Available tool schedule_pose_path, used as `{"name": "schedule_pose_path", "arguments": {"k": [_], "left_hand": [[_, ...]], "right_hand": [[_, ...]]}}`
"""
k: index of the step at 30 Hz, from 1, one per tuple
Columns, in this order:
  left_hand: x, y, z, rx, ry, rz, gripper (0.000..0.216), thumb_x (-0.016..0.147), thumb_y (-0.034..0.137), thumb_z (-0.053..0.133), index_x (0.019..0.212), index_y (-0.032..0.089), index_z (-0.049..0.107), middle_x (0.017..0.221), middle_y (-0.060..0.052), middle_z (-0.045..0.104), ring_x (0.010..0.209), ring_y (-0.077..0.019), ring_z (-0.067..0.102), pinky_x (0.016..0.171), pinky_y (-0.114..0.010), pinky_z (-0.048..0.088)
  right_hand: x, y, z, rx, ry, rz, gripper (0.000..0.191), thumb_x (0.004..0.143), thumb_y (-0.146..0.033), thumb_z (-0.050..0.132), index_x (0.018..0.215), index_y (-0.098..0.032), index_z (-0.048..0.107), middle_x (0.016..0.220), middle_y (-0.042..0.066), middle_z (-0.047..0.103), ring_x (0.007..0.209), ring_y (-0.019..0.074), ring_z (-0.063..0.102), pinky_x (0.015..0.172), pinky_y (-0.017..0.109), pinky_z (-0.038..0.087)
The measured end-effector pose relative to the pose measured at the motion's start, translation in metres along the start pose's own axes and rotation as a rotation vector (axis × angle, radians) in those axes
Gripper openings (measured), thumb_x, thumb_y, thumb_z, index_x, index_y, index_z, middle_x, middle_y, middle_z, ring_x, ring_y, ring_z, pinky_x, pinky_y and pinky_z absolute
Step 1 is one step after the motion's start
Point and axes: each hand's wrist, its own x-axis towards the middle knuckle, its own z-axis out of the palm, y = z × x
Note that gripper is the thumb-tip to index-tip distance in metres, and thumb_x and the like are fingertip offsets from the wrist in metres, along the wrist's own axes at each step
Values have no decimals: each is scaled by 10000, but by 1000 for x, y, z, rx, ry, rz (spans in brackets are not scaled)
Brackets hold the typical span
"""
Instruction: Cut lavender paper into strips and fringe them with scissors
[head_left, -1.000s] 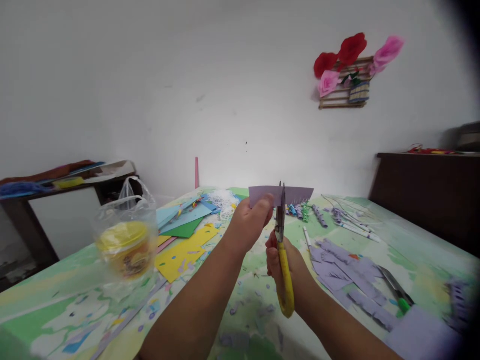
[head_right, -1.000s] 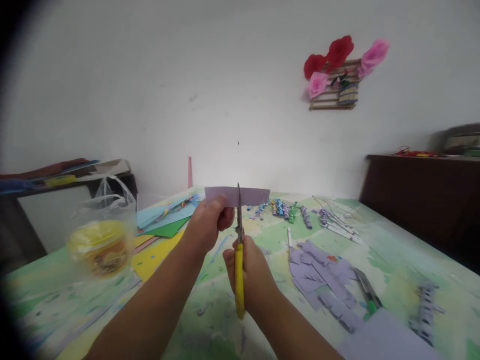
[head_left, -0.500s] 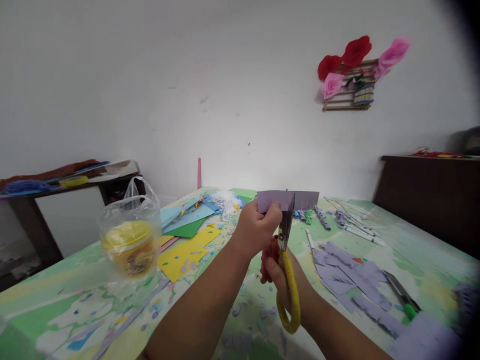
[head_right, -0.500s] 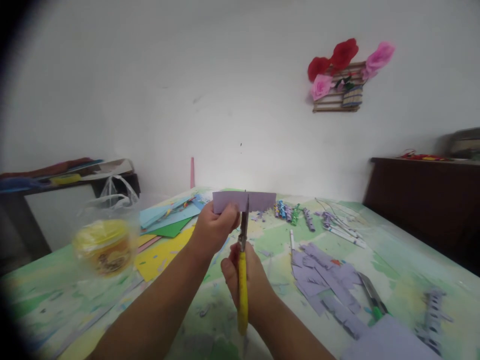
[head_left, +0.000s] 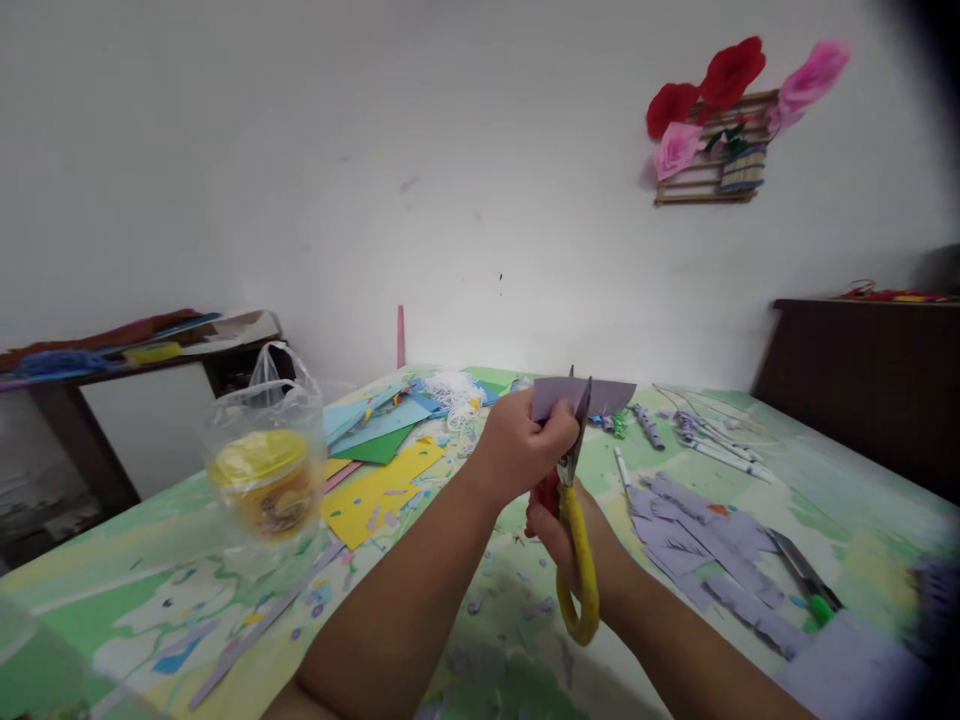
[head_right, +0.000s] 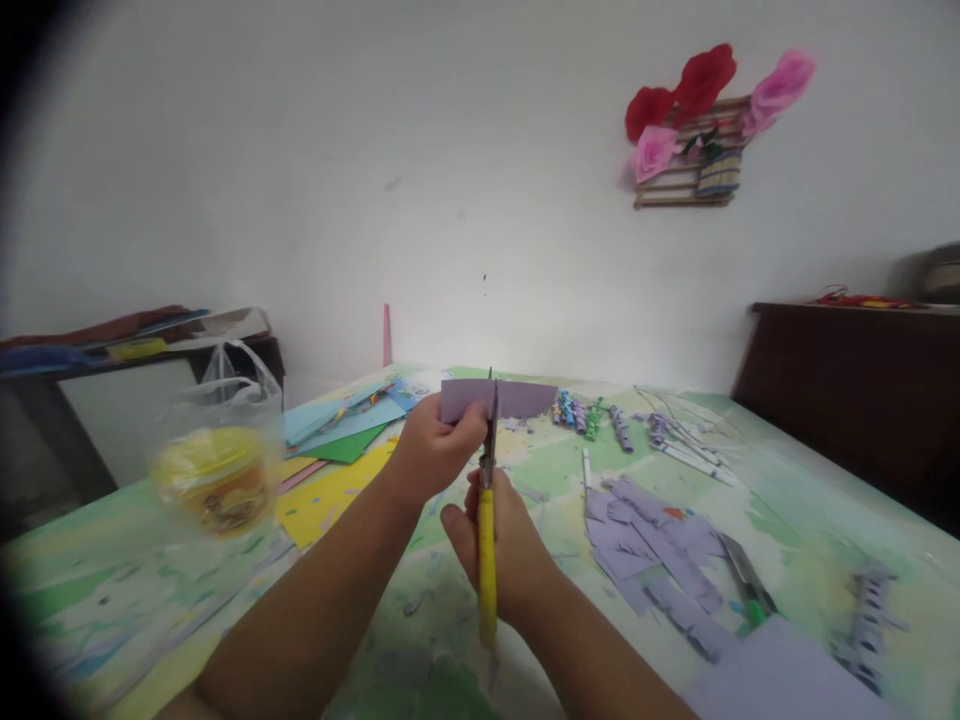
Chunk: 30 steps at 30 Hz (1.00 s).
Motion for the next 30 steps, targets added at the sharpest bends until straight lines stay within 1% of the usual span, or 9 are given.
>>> {"name": "schedule_pose_path", "arguments": {"k": [4,6,11,14,18,21,26,30], "left_hand": [[-1,-2,3,-117,32,-16,271,750,292,462,534,196,329,508,59,304,480,-77,293,456,-223,258],[-1,-3,5,-181,55,-32,288,756,309,468,532,198,325,494,64,304,461,-72,290,449,-221,259],[-1,-5,3,-299,93,-25,290,758,339,483,544,198,348,484,72,306,449,-70,301,449,-221,267],[-2,-3,-1,-296,81,-27,288,764,331,477,541,194,356,480,73,317,447,-69,306,454,-222,276],[-5,1,-7,-218,33,35,295,785,328,466,543,190,368,490,66,340,459,-70,317,459,-224,279],[-8,2,-10,-226,22,72,293,802,336,456,562,190,372,502,65,342,471,-72,326,465,-222,286],[-11,2,-9,-249,1,94,292,800,334,457,568,191,352,514,69,317,480,-69,316,475,-221,288],[-10,0,-8,-281,-32,69,271,794,326,455,581,189,359,528,64,328,494,-71,337,479,-221,286]], "right_hand": [[1,-1,1,7,-8,-33,437,822,-630,380,916,-205,406,726,21,497,645,182,507,539,337,446],[1,-6,1,16,-35,-55,490,807,-680,363,916,-204,404,710,16,487,635,181,505,527,329,442],[1,-26,-1,21,-125,-105,494,806,-682,389,910,-200,411,694,5,475,599,161,475,544,327,435],[1,-31,-2,7,-157,-127,484,815,-678,376,889,-202,415,696,5,469,608,162,472,557,329,437],[0,-28,-2,-36,-122,-122,512,811,-702,353,876,-200,427,688,10,473,602,169,471,553,337,426],[-1,-29,0,-53,-95,-121,542,799,-735,318,854,-207,429,681,16,486,597,174,479,549,344,430],[-3,-36,8,-18,-60,-119,616,749,-807,246,778,-215,414,634,6,470,501,157,489,473,337,461],[-4,-35,16,8,-12,-116,611,746,-809,242,739,-219,403,583,-7,447,463,150,481,430,322,458]]}}
